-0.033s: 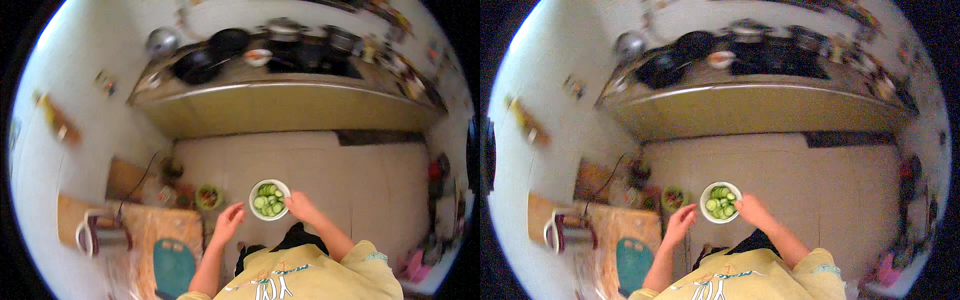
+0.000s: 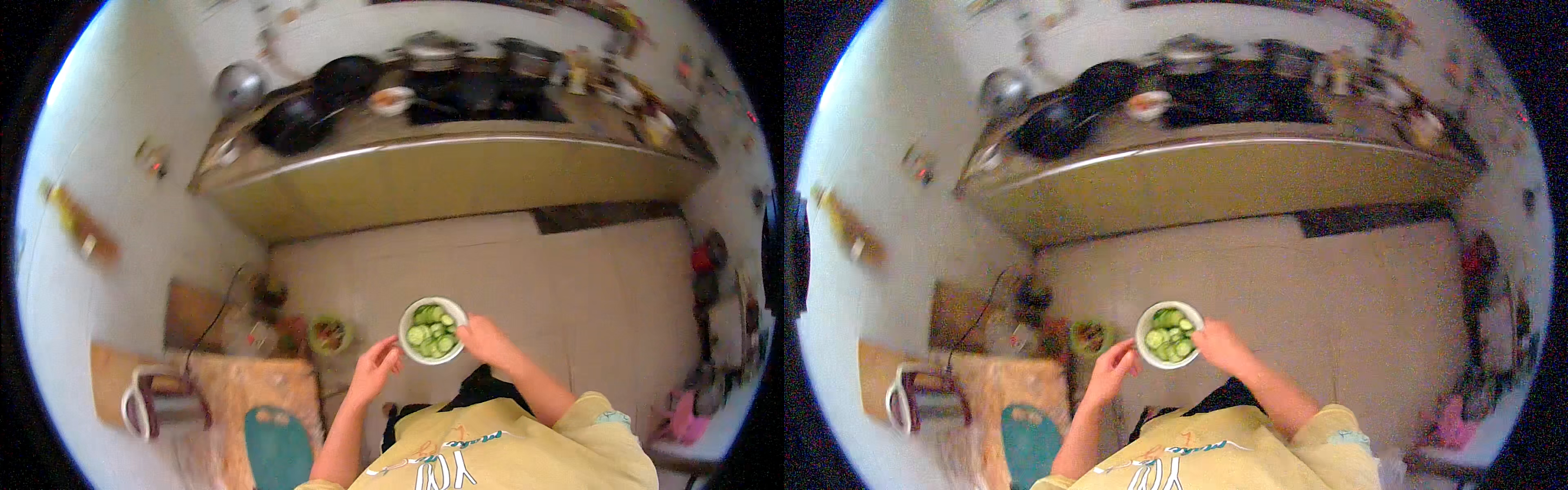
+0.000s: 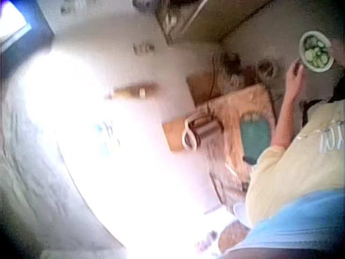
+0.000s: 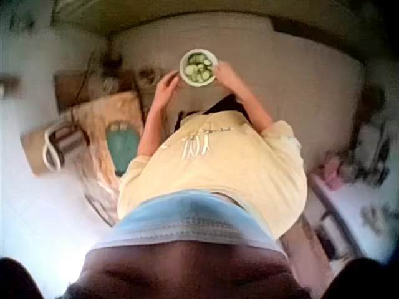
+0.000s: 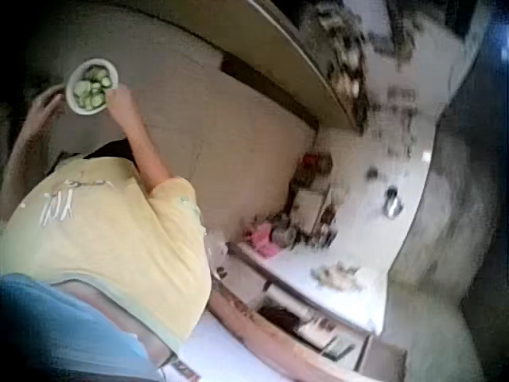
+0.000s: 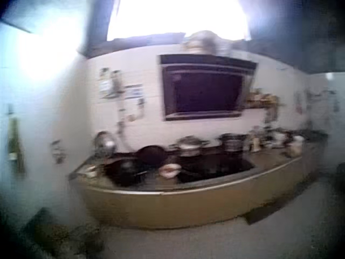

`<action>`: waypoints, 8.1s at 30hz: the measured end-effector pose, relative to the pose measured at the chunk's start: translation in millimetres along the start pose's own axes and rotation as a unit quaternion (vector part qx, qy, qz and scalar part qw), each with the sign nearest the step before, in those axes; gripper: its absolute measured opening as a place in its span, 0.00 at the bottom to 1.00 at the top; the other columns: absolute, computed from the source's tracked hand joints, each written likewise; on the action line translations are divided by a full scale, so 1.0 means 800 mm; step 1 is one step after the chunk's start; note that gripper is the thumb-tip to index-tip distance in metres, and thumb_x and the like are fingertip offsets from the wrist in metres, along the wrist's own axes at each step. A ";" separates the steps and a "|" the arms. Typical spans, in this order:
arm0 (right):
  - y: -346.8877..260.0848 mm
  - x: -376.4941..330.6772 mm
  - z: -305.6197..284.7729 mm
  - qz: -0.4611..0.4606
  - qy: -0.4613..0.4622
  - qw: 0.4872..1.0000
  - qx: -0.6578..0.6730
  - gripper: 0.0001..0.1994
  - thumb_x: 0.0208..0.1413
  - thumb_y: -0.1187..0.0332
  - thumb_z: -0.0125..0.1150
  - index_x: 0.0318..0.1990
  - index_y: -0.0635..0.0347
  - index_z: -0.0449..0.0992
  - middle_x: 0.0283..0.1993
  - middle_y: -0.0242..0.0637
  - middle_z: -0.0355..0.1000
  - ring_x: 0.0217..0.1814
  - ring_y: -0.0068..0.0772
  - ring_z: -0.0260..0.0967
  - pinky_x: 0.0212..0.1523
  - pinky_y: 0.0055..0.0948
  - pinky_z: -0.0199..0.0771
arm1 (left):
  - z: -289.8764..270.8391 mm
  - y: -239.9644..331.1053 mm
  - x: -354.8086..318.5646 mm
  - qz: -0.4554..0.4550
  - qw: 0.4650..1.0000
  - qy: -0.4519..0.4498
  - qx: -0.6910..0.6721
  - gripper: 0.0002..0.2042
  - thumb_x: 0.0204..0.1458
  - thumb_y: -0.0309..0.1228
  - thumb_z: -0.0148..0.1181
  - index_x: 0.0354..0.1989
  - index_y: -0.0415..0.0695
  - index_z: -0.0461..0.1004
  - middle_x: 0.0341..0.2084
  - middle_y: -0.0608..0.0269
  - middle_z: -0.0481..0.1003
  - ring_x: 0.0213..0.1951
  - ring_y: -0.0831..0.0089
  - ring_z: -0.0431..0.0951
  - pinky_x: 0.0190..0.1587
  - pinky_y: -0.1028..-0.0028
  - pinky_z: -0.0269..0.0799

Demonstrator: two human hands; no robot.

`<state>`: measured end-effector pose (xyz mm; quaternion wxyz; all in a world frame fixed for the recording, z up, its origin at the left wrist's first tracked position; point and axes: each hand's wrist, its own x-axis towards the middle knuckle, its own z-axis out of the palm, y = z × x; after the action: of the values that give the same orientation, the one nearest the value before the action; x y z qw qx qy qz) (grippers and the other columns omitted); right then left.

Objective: The person slices a cucumber into thin rounds on a green cutting board using a knife. They then transfer the cucumber slices into a white bowl and add seasonings from a packet and a bottle.

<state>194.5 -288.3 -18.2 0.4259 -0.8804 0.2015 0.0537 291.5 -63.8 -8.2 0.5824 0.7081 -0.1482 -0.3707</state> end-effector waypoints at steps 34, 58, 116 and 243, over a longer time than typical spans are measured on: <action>-0.138 -0.050 0.103 0.334 0.448 0.808 0.185 0.17 0.53 0.63 0.41 0.41 0.69 0.67 0.38 0.60 0.68 0.42 0.59 0.66 0.42 0.49 0.65 | -0.140 0.023 0.179 0.001 0.925 -0.333 0.185 0.09 0.50 0.33 0.57 0.29 0.38 0.72 0.22 0.61 0.73 0.22 0.76 0.73 0.24 0.77 0.70; 0.043 -0.019 0.144 0.229 0.323 0.918 -0.031 0.14 0.52 0.66 0.44 0.29 0.71 0.70 0.18 0.45 0.70 0.18 0.35 0.71 0.21 0.34 0.70 | -0.195 0.022 0.081 0.037 0.984 -0.148 0.090 0.06 0.50 0.27 0.56 0.32 0.36 0.73 0.21 0.61 0.74 0.24 0.76 0.75 0.27 0.78 0.71; -0.247 0.034 -0.149 -0.073 0.202 0.975 0.061 0.10 0.47 0.71 0.60 0.38 0.63 0.75 0.28 0.34 0.73 0.25 0.18 0.67 0.26 0.21 0.67 | -0.058 0.112 0.141 -0.035 0.869 -0.300 -0.392 0.34 0.41 0.36 0.65 0.56 0.40 0.56 0.50 0.60 0.66 0.51 0.63 0.66 0.53 0.61 0.61; -0.038 -0.172 -0.020 0.218 0.416 0.832 0.296 0.10 0.53 0.65 0.54 0.37 0.61 0.75 0.28 0.31 0.73 0.16 0.15 0.60 0.15 0.16 0.58 | -0.061 0.105 0.152 0.035 0.981 -0.122 -0.145 0.18 0.41 0.21 0.61 0.44 0.36 0.68 0.40 0.60 0.73 0.41 0.70 0.74 0.44 0.73 0.69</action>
<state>79.8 -241.2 50.8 0.5196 -0.5845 0.5524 -0.2884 426.7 -130.3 30.1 0.6690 0.5603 -0.1877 -0.4509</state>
